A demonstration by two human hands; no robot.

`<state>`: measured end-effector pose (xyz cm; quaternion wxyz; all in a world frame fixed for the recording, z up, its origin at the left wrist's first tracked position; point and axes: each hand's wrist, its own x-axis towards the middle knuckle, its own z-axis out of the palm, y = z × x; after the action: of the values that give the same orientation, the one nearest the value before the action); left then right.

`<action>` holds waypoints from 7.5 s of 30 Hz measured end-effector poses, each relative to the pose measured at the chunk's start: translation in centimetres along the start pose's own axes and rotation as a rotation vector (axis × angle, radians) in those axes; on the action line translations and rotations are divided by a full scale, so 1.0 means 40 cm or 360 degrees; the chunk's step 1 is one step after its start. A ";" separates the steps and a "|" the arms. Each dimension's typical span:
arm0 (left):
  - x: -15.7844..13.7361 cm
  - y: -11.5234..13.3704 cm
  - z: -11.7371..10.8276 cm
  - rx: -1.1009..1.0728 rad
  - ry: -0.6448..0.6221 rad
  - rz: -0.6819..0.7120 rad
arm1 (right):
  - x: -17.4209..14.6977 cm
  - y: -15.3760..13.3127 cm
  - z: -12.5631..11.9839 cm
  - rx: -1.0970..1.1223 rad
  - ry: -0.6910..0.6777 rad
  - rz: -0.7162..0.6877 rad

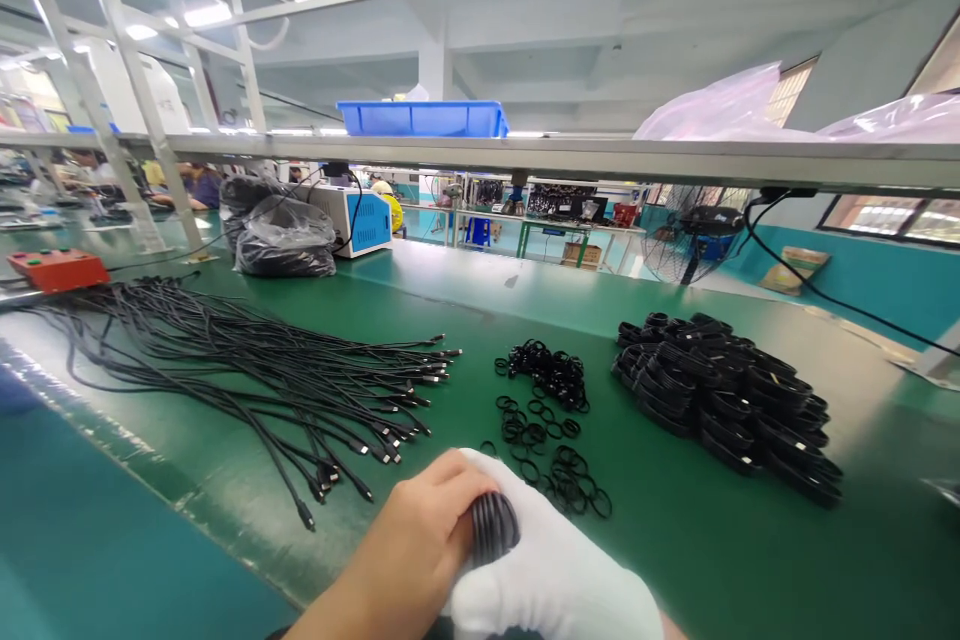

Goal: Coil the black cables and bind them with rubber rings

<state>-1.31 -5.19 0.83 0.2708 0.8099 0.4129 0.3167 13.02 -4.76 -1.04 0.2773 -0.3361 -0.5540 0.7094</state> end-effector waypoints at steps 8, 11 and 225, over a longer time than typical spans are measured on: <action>0.019 0.013 -0.007 -0.0366 -0.0072 -0.0499 | -0.014 -0.020 -0.024 0.0279 -0.0030 0.0106; 0.020 0.017 0.001 -0.0370 -0.0027 -0.0568 | -0.010 -0.006 -0.025 0.0295 0.0001 0.0081; -0.015 0.026 0.041 0.0565 -0.0306 -0.0286 | -0.032 -0.002 -0.067 -0.0128 0.0486 -0.0117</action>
<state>0.16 -6.50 0.30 0.1891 0.8312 0.5051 0.1349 15.92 -4.12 -1.18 0.3704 -0.4304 -0.5454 0.6166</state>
